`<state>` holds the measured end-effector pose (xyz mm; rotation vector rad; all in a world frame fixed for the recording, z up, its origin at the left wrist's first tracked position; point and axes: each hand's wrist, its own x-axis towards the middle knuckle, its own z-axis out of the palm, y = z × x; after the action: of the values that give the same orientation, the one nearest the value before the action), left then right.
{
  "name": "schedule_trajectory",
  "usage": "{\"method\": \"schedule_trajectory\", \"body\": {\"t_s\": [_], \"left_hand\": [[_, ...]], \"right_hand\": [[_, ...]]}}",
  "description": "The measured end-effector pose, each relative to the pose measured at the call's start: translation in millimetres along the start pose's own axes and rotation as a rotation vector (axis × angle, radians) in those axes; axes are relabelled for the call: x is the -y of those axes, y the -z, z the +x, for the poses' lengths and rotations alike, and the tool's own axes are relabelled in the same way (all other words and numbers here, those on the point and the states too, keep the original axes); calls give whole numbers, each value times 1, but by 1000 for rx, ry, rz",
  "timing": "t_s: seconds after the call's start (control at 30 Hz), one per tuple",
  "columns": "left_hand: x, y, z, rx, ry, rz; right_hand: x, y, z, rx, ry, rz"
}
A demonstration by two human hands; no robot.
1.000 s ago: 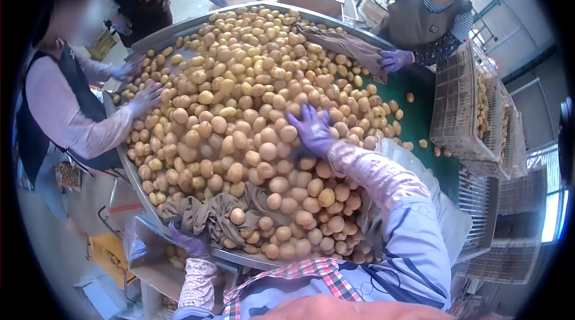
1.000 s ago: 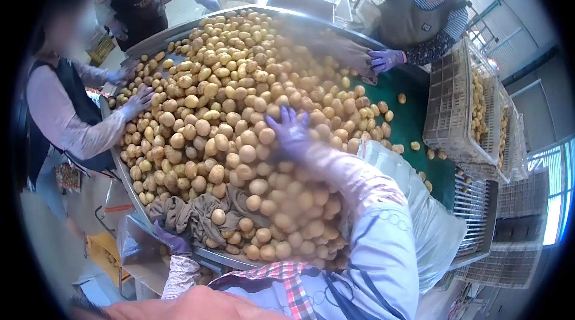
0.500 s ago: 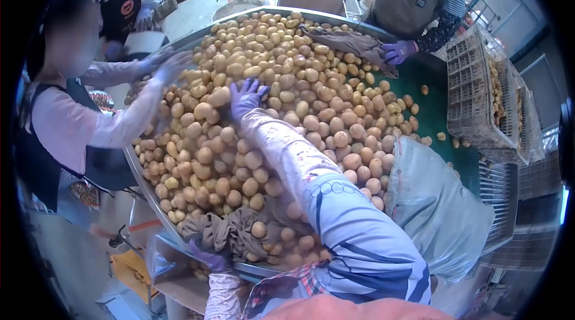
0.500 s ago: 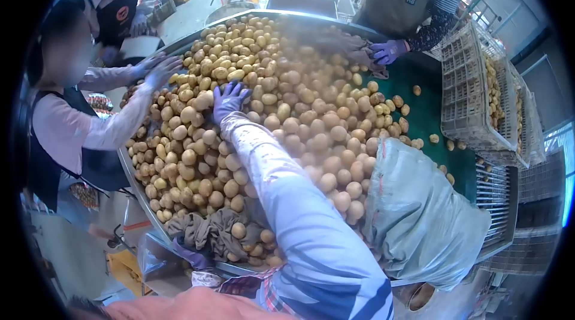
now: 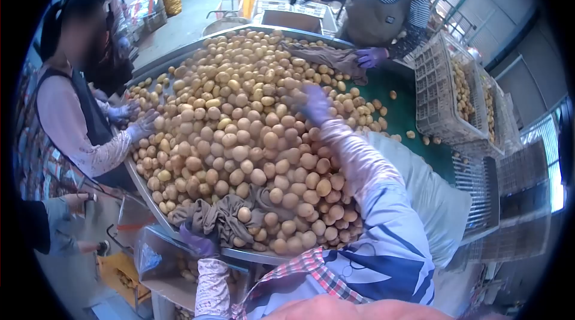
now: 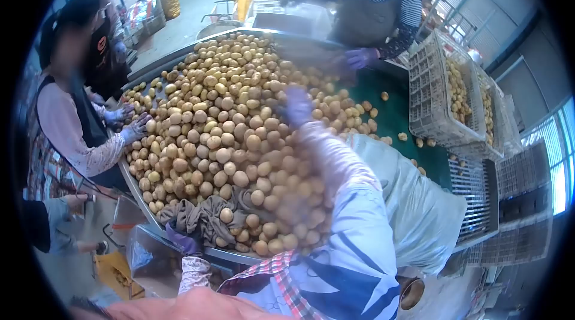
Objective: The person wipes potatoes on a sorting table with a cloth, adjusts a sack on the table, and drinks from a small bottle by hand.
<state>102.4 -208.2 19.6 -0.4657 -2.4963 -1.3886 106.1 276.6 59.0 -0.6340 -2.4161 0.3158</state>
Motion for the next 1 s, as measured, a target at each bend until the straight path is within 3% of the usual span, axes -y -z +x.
{"method": "schedule_trajectory", "body": {"t_s": [0.07, 0.1, 0.17, 0.23, 0.3, 0.37, 0.4, 0.43, 0.47, 0.5, 0.57, 0.63, 0.67, 0.77, 0.8, 0.9, 0.97, 1.0], "left_hand": [[0, 3, 5, 63, -40, 38], [-1, 4, 4, 46, -5, 26], [26, -2, -2, 36, 30, 47], [26, -2, -3, 66, 24, 63], [45, -8, -8, -31, 59, 56], [46, -12, -10, -61, 92, -21], [39, -12, -9, -64, 129, -74], [37, -11, -8, -50, 130, -86], [37, -11, -6, -37, 131, -102], [36, -10, -6, -23, 133, -116], [30, -11, -5, -23, 155, -246], [21, -11, -3, -18, 246, -398], [37, -9, -2, 6, 127, -199], [20, -4, -1, 11, 100, -178], [27, -2, -1, 4, -17, 37], [26, -6, -1, -42, 232, -378], [50, -16, 0, -25, 328, -714], [58, -15, 6, -8, 346, -840]], "right_hand": [[-40, 58, 5, 326, -532, -131], [-67, 61, -5, 360, -754, -59], [-100, 5, -34, 312, -886, -289], [-100, -13, -26, 401, -784, -167], [-24, 39, -12, 444, -651, 80], [-30, -8, 1, 459, -465, -106], [28, 16, -3, 464, -534, -199], [26, -12, -13, 451, -448, -43], [42, -29, -18, 547, -325, -118], [84, -19, -25, 515, -309, -231], [119, -53, -49, 414, -247, -58], [160, -48, -50, 527, -337, 16], [173, -54, -58, 480, -293, 72], [198, -43, -95, 510, -120, 98], [196, -35, -106, 491, -64, 115], [168, 22, -121, 519, -38, 308], [129, 61, -137, 387, -2, 147], [115, 82, -149, 365, -86, 34]]}}
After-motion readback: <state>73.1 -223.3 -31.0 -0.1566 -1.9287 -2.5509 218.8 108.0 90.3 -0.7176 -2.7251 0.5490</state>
